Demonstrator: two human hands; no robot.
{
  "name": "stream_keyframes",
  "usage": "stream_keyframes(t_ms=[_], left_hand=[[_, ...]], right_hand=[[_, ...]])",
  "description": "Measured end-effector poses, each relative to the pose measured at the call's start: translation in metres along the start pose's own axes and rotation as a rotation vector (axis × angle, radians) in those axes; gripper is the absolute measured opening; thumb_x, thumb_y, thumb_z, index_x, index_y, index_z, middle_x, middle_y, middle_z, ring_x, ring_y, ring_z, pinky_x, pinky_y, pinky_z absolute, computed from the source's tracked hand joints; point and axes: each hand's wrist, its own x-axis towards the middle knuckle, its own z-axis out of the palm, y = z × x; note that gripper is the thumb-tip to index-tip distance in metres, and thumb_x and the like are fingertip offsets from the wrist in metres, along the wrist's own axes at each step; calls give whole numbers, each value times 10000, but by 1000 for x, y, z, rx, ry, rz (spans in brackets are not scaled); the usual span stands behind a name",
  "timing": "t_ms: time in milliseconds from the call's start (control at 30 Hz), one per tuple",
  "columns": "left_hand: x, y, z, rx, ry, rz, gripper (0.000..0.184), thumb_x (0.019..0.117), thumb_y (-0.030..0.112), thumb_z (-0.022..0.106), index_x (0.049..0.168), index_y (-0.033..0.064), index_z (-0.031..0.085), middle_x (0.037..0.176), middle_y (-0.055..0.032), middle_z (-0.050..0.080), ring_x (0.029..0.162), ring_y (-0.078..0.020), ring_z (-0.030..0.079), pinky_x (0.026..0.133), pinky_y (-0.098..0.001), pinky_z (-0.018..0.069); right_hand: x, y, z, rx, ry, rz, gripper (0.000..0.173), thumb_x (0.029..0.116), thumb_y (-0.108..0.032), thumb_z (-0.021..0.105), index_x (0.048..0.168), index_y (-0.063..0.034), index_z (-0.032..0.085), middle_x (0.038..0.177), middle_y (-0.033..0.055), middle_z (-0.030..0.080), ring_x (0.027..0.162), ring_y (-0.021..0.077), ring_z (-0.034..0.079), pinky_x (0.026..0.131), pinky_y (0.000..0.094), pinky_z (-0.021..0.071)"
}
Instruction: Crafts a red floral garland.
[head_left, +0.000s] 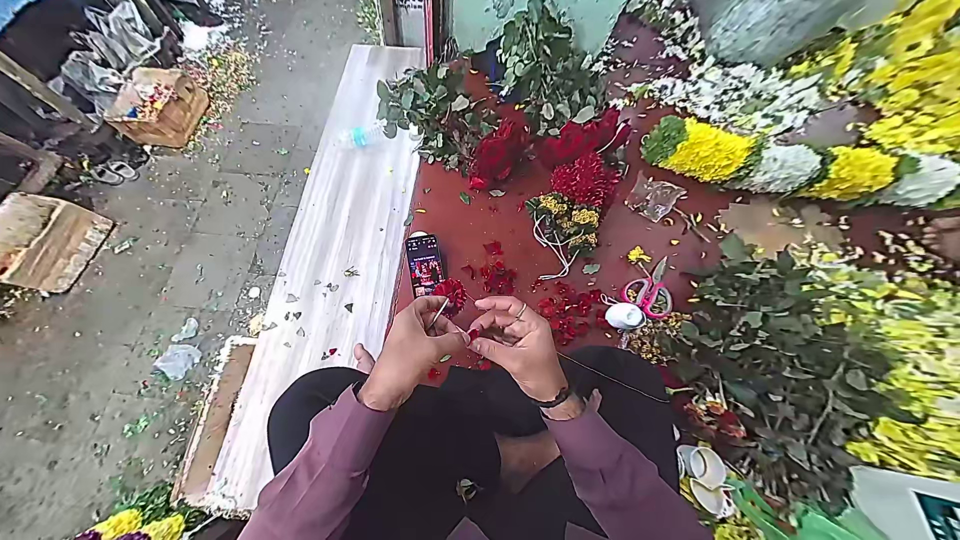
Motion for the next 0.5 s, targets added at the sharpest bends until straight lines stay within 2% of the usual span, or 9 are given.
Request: stream_keyframes(t_ms=[100, 167, 267, 367, 500], left_hand=[[0, 1, -4, 3, -53, -28, 695, 786, 129, 852, 1383, -7, 524, 905, -103, 719, 754, -187, 687, 679, -319, 595], [0, 1, -4, 21, -66, -9, 576, 832, 151, 814, 1336, -10, 588, 942, -101, 718, 815, -191, 691, 740, -334, 599], [0, 0, -1, 111, -69, 49, 318, 913, 151, 736, 1192, 0, 710, 977, -85, 744, 875, -172, 711, 797, -330, 605], [0, -4, 0, 191, -72, 116, 202, 946, 142, 700, 1103, 27, 758, 957, -70, 764, 840, -155, 722, 765, -322, 611], [2, -8, 1, 238, -70, 177, 170, 965, 175, 705, 1035, 41, 783, 879, -55, 763, 760, -149, 714, 718, -320, 611]], right_hand=[[0, -1, 2, 103, 8, 54, 551, 814, 61, 764, 1324, 38, 556, 952, 194, 716, 820, 263, 710, 742, 399, 621], [0, -1, 5, 185, 81, 59, 511, 819, 74, 738, 1291, 48, 544, 931, 212, 701, 752, 248, 689, 657, 363, 595], [-1, -1, 9, 243, 222, 79, 497, 823, 82, 734, 1270, 59, 519, 899, 218, 684, 678, 231, 663, 575, 327, 568], [-3, 5, 13, 224, 339, 116, 473, 822, 73, 757, 1240, 48, 535, 872, 196, 683, 630, 203, 642, 518, 295, 539], [-4, 12, 17, 186, 412, 144, 453, 811, 62, 777, 1212, 37, 569, 846, 168, 680, 594, 166, 603, 485, 263, 489]])
